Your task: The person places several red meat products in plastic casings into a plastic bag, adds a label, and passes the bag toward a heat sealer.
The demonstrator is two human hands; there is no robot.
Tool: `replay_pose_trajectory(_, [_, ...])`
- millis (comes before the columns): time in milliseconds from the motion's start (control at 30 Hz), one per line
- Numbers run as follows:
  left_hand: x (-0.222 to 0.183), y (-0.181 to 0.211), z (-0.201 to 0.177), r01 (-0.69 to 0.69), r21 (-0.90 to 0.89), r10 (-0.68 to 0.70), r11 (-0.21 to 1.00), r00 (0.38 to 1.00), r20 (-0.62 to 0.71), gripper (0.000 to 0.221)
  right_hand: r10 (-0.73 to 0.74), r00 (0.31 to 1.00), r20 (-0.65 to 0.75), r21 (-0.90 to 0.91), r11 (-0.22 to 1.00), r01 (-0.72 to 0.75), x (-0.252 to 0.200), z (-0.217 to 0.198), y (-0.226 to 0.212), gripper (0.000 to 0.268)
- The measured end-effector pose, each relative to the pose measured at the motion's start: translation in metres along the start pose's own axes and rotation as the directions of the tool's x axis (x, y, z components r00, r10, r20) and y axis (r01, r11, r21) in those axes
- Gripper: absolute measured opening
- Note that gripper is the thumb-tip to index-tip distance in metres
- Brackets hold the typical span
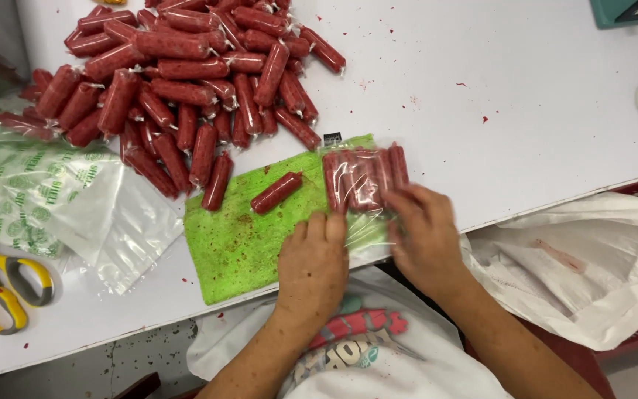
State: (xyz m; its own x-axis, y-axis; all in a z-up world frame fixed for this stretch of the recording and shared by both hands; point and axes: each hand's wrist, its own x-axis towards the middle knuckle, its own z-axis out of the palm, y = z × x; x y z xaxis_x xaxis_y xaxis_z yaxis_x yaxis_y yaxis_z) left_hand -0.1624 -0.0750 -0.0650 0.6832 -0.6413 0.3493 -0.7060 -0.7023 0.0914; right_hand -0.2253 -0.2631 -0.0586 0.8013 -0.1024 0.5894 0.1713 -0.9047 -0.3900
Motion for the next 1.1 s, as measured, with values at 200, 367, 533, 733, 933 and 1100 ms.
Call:
replay_pose_trajectory(200, [0.05, -0.005, 0.022, -0.186, -0.033, 0.172, 0.982, 0.952, -0.252, 0.022, 0.231, 0.95, 0.211, 0.281, 0.917, -0.285, -0.042, -0.012, -0.006, 0.011])
replay_pose_trajectory(367, [0.056, -0.012, -0.003, -0.174, -0.058, 0.167, 0.983, 0.98, -0.112, 0.022, 0.227, 0.931, 0.287, 0.431, 0.837, -0.337, -0.015, -0.026, -0.022, 0.01])
replay_pose_trajectory(533, [0.072, -0.006, -0.013, -0.213, -0.068, 0.216, 0.975, 0.975, 0.053, 0.055, 0.16, 0.916, 0.368, 0.568, 0.742, -0.357, -0.003, -0.021, -0.03, 0.007])
replay_pose_trajectory(733, [0.073, -0.025, -0.005, -0.322, -0.1, 0.323, 0.942, 0.947, -0.007, 0.058, -0.278, 0.868, 0.412, 0.754, 0.639, -0.153, 0.043, -0.034, -0.021, 0.019])
replay_pose_trajectory(933, [0.041, -0.033, -0.007, -0.285, -0.175, 0.237, 0.942, 0.939, -0.25, 0.047, -0.356, 0.926, 0.127, 0.463, 0.847, 0.262, 0.095, 0.022, 0.06, 0.027])
replay_pose_trajectory(1100, [0.068, -0.031, 0.041, -0.302, -0.077, 0.255, 0.95, 0.895, -0.367, 0.02, -0.202, 0.93, 0.308, 0.483, 0.875, 0.03, 0.078, 0.025, 0.056, 0.038])
